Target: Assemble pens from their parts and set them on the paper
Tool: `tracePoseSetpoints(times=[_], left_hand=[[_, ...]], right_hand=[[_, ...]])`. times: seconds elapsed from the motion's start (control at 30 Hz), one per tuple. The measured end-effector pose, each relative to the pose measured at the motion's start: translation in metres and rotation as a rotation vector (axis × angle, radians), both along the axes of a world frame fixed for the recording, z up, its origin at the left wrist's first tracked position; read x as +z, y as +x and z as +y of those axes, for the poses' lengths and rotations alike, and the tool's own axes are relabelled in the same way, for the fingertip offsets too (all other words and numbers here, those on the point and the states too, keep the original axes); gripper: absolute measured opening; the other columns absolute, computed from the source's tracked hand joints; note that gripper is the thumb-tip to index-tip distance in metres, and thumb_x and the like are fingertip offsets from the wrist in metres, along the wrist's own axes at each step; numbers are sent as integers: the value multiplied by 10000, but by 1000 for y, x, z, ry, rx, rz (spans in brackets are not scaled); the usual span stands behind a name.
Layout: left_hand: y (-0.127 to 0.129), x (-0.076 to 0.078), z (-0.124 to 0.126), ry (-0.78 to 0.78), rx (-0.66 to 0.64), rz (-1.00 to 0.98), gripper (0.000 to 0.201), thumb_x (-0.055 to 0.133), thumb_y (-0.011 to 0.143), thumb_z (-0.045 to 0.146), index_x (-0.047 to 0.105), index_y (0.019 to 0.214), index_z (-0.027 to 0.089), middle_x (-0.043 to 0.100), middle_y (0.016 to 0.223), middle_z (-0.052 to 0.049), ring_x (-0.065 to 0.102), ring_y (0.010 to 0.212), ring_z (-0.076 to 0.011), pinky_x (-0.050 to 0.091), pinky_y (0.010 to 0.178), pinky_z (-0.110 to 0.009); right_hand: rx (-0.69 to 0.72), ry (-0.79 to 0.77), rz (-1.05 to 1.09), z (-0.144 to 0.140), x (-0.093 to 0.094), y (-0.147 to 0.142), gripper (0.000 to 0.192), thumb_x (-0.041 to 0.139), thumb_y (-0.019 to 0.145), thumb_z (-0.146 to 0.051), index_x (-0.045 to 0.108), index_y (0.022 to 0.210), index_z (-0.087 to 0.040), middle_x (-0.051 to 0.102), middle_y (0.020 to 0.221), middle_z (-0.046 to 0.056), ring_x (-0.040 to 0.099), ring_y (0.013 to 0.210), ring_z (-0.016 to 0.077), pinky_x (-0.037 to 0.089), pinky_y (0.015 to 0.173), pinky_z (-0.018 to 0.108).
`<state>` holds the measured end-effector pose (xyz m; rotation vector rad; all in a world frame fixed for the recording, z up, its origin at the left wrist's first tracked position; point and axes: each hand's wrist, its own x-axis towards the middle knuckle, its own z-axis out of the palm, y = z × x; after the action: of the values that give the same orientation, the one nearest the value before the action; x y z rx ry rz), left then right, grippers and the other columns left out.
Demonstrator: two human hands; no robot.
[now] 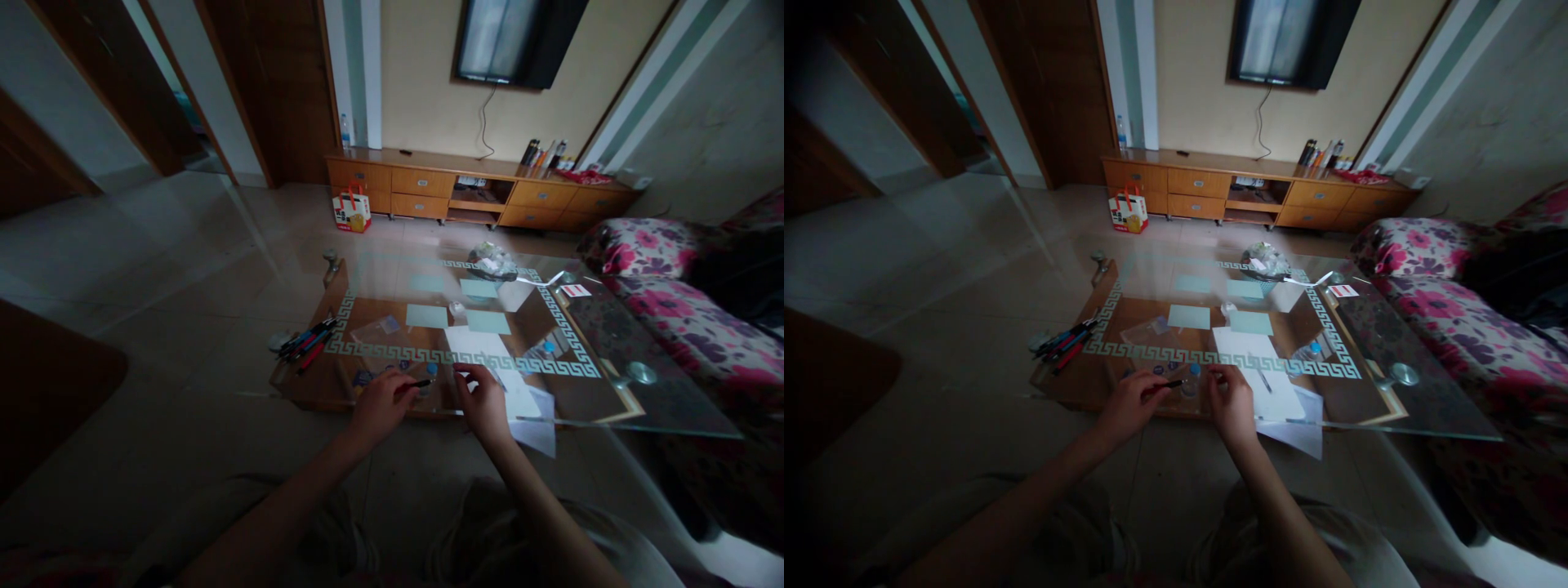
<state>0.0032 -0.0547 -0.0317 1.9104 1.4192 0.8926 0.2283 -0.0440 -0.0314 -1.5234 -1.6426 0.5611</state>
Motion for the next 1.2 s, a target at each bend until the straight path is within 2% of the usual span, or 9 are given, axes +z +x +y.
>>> tracePoseSetpoints(times=[0.1, 0.2, 0.4, 0.9, 1.2], left_hand=[[-1, -2, 0, 6, -4, -2, 187, 596, 915, 292, 724, 1020, 206, 687, 996, -64, 651, 922, -197, 508, 823, -301], [-1, -2, 1, 14, -5, -1, 186, 596, 914, 293, 728, 1011, 205, 686, 995, -65, 649, 913, -197, 507, 818, -302], [-1, -2, 1, 12, 7, 19, 184, 615, 903, 300, 731, 1019, 217, 683, 980, -54, 648, 906, -195, 505, 812, -298], [-1, 0, 1, 63, 7, 52, 158, 629, 898, 264, 725, 1016, 221, 693, 979, -50, 655, 899, -193, 499, 815, -295], [-1, 0, 0, 53, -38, 56, 162, 640, 892, 256, 733, 1024, 244, 697, 1005, -34, 650, 924, -191, 483, 844, -302]], right_hand=[[18, -79, 183, 0, 0, -3, 276, 584, 900, -424, 672, 975, -174, 702, 902, 88, 645, 755, 201, 528, 699, 321], [61, -112, 332, 1, -1, -6, 344, 656, 858, -468, 659, 1026, -168, 706, 895, 81, 652, 765, 195, 526, 691, 303], [111, -163, 458, 1, -3, -9, 322, 723, 816, -474, 684, 908, -168, 700, 835, 59, 634, 731, 174, 506, 692, 289], [191, -260, 393, -4, 1, -13, 292, 703, 816, -421, 717, 963, -169, 718, 829, 57, 650, 721, 178, 521, 665, 287], [216, -268, 378, -4, -6, -14, 262, 711, 810, -397, 720, 955, -179, 721, 836, 55, 645, 724, 180, 512, 657, 285]])
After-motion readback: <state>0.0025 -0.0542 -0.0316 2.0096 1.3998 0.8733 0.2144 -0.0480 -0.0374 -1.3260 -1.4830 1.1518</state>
